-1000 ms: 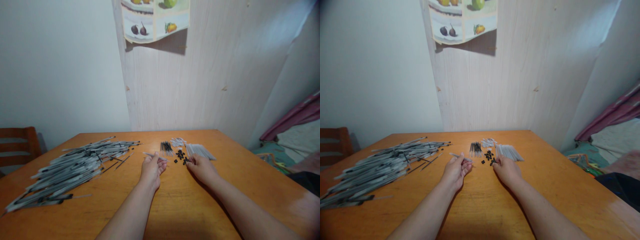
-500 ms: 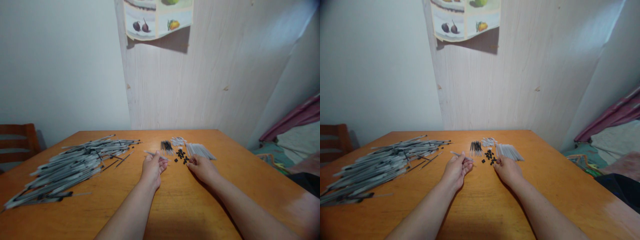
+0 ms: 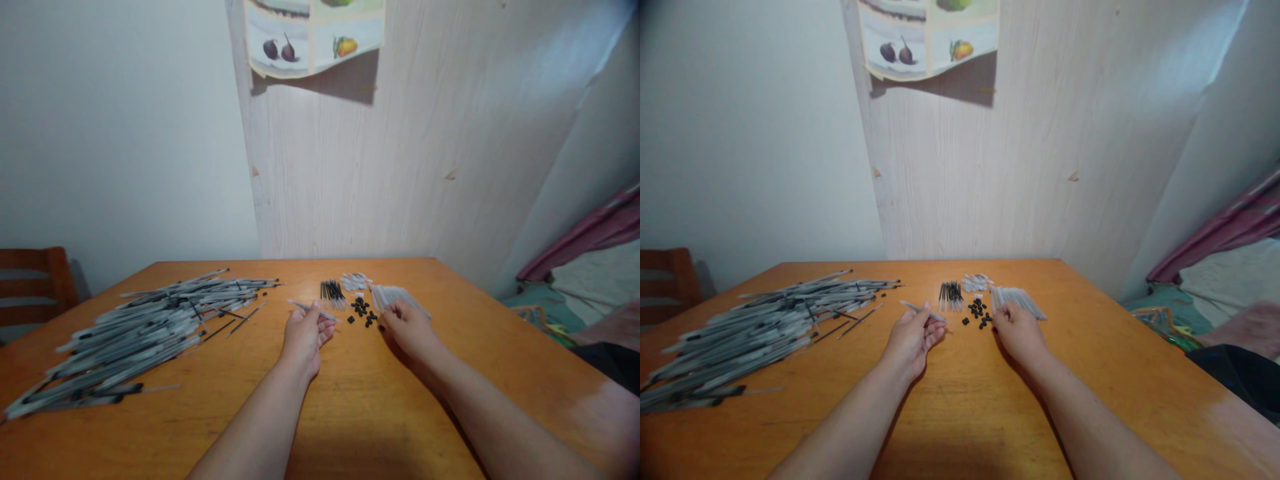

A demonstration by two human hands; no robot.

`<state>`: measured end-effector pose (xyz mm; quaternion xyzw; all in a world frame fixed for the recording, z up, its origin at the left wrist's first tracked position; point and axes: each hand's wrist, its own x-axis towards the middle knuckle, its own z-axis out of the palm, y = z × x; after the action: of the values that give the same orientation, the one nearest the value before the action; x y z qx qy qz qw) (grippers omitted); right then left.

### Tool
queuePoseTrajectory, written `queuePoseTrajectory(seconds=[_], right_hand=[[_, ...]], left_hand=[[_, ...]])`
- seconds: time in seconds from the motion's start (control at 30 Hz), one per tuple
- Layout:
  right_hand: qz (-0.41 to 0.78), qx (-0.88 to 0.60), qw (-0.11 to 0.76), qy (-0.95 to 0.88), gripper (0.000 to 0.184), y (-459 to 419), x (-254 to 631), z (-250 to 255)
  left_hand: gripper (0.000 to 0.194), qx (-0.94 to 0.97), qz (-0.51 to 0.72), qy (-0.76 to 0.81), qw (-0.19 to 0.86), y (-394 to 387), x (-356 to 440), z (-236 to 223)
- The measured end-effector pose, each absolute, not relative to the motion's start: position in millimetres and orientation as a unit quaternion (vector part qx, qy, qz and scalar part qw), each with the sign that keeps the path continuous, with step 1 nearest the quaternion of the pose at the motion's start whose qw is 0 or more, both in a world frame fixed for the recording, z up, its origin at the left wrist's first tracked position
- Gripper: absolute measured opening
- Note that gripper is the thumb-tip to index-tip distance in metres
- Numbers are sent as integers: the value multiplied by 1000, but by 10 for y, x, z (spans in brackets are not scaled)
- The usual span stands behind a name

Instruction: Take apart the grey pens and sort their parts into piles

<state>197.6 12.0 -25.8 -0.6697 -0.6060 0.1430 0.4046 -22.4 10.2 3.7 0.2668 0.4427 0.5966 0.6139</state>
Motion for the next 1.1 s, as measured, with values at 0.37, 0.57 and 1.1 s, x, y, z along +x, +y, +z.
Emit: queuePoseTrajectory(seconds=[0.37, 0.57, 1.1], right_hand=[[198, -541, 406, -710, 28, -223, 1420, -195], [179, -561, 383, -712, 22, -208, 1402, -213], [188, -549, 383, -718, 18, -237, 1461, -189]], left_hand=[[23, 325, 568, 465, 596, 77, -165, 16], [24, 344, 558, 467, 594, 36, -117, 25], [24, 267, 629, 454, 571, 267, -435, 19]])
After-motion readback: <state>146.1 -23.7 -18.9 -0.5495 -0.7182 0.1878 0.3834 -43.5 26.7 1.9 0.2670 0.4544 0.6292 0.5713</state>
